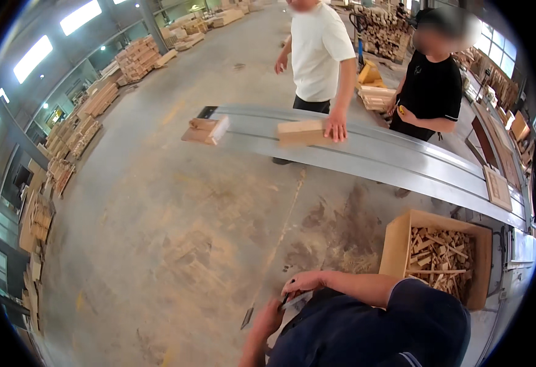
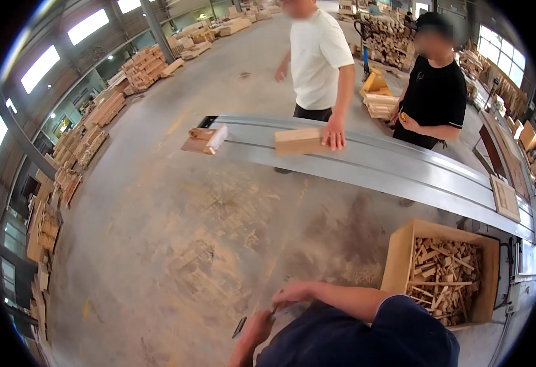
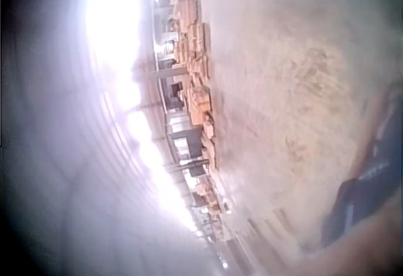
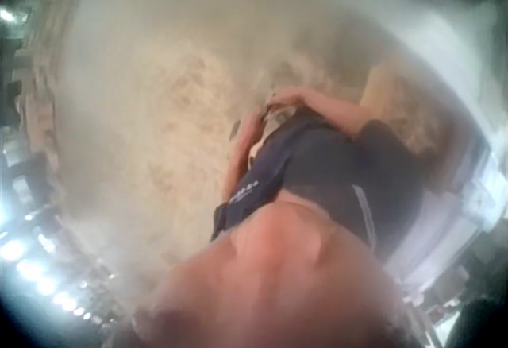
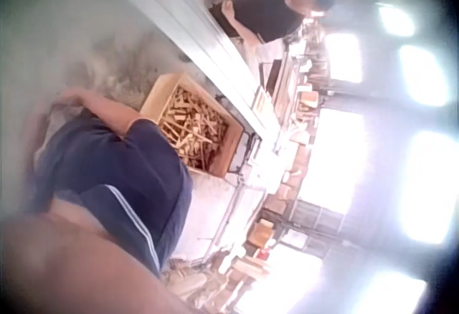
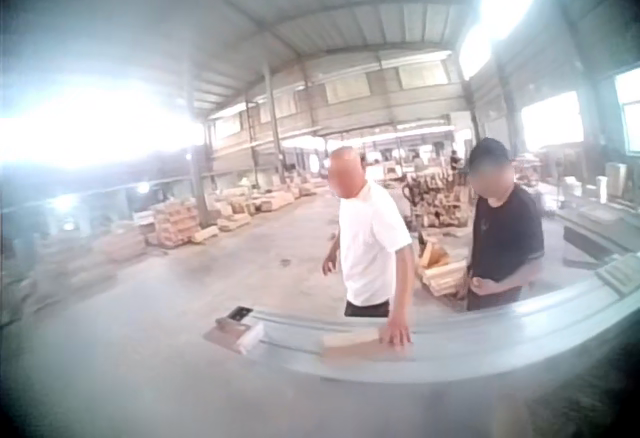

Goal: The person walks through a woodworking shop, then kneels to assemble a wooden rectangular frame with two assistants, using a pencil to mark wood and a scraper to clear debris, finally reviewing and marking a document.

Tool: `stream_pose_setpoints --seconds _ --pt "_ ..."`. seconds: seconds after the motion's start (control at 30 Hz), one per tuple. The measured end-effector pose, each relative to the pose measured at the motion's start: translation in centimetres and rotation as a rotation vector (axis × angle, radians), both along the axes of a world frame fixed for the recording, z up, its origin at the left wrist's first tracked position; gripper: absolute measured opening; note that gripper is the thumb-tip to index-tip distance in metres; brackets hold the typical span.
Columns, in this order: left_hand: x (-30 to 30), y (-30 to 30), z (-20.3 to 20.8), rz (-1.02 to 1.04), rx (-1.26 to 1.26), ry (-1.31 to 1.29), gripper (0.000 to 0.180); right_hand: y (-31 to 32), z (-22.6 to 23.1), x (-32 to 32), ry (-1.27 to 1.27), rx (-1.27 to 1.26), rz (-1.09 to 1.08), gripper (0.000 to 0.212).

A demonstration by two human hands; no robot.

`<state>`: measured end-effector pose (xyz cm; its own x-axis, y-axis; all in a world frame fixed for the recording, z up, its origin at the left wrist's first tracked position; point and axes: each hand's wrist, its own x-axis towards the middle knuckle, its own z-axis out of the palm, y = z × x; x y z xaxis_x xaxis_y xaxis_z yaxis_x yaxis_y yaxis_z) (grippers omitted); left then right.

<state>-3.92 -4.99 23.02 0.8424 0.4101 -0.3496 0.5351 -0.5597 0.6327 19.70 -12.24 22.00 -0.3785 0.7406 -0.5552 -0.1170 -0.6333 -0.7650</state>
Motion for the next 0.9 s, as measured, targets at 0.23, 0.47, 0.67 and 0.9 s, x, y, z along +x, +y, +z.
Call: stream_pose_setpoints --seconds 0.23,0.47,0.67,0.9 --pt "-8.0 4.0 -1.0 0.317 0.044 -0.096 0.018 10.9 -0.3 -6.3 -0.038 -0.131 0.216 0.036" --pt "-21.2 12.4 -10.8 0.854 -0.167 -0.05 0.021 22.7 -8.2 -8.3 -0.233 -0.137 0.036 0.037" --pt "-38.5 13.4 -20.1 1.382 -0.354 0.3 0.033 29.9 -16.1 -6.4 -1.028 0.221 0.297 0.034" --pt "-46.3 8.1 -24.5 1.513 -0.337 0.476 0.037 41.6 -17.9 -10.7 -1.041 -0.136 0.661 0.031"
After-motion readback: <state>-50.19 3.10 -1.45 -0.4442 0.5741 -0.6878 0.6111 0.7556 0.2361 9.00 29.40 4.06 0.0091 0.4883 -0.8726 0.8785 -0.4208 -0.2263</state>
